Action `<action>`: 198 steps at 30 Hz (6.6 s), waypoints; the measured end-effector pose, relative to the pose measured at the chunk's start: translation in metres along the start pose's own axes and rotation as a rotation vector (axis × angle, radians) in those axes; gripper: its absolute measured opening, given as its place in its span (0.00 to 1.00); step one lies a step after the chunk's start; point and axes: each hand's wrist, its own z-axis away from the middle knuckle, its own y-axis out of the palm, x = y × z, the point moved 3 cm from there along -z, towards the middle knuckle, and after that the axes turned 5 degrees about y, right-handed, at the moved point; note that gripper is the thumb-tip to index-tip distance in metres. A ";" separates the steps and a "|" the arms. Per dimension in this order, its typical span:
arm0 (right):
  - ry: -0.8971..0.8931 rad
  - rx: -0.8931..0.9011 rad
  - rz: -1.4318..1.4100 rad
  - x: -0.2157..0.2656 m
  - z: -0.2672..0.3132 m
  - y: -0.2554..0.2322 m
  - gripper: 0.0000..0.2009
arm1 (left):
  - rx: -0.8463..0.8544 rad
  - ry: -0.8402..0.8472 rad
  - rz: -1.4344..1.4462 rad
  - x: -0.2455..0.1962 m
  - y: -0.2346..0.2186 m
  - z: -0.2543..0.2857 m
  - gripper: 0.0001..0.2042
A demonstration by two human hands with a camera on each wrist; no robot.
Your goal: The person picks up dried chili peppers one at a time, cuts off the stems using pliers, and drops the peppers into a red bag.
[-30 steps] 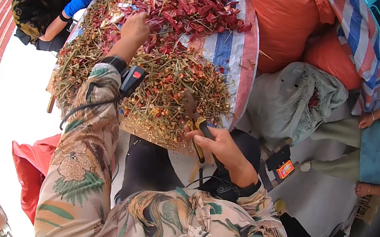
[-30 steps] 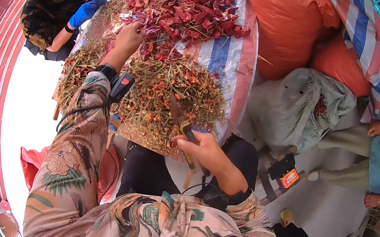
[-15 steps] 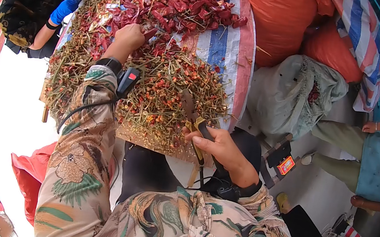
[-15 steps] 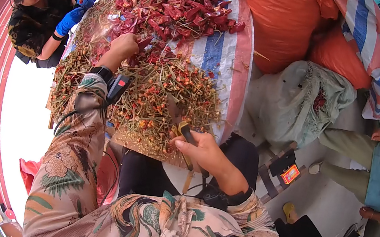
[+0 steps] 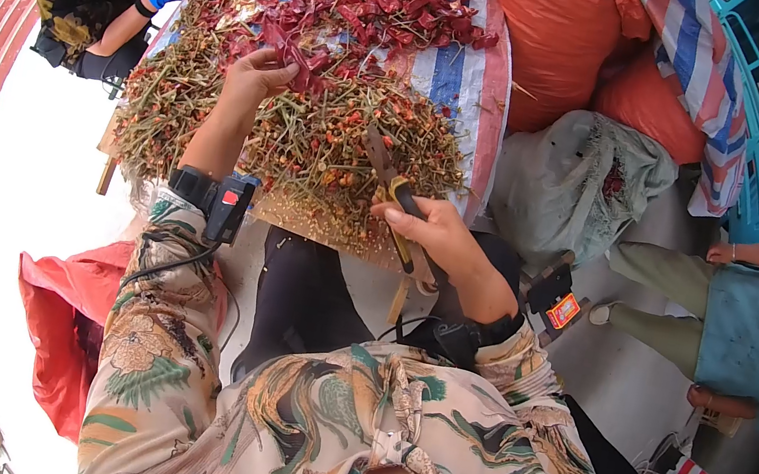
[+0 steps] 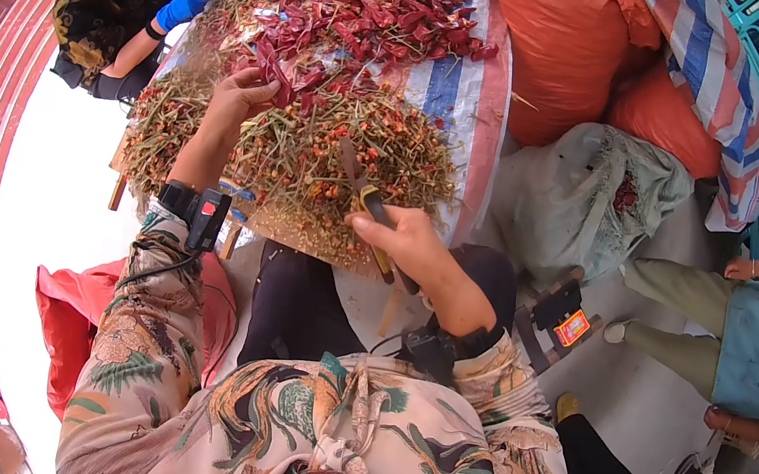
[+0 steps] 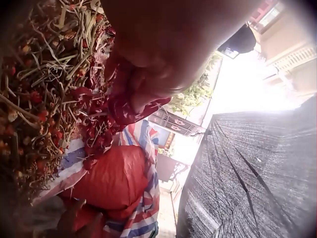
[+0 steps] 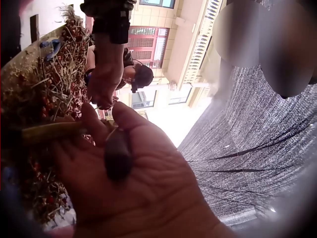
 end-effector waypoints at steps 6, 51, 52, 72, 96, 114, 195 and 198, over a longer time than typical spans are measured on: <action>-0.044 -0.021 0.102 0.012 0.015 0.018 0.20 | 0.066 -0.117 0.532 -0.001 0.015 0.049 0.04; -0.089 0.053 -0.092 0.019 0.075 0.064 0.15 | -0.296 0.155 0.656 -0.008 0.054 0.144 0.09; -0.097 0.033 -0.065 0.017 0.077 0.065 0.15 | -0.357 0.150 0.649 -0.006 0.049 0.141 0.09; 0.003 -0.014 -0.122 0.000 0.072 0.047 0.11 | -0.181 -0.034 0.802 0.009 -0.029 0.157 0.13; 0.007 0.018 -0.221 -0.005 0.046 0.047 0.13 | -0.907 0.327 0.031 -0.041 -0.187 0.380 0.24; -0.092 -0.072 0.023 0.000 0.031 0.010 0.15 | -0.086 0.582 -0.786 -0.033 0.049 0.163 0.16; -0.155 -0.008 0.154 -0.005 0.083 0.024 0.15 | -0.086 0.223 0.343 -0.007 0.050 0.189 0.05; -0.104 -0.015 0.193 -0.003 0.086 0.024 0.16 | -0.115 0.218 0.327 -0.008 0.049 0.193 0.07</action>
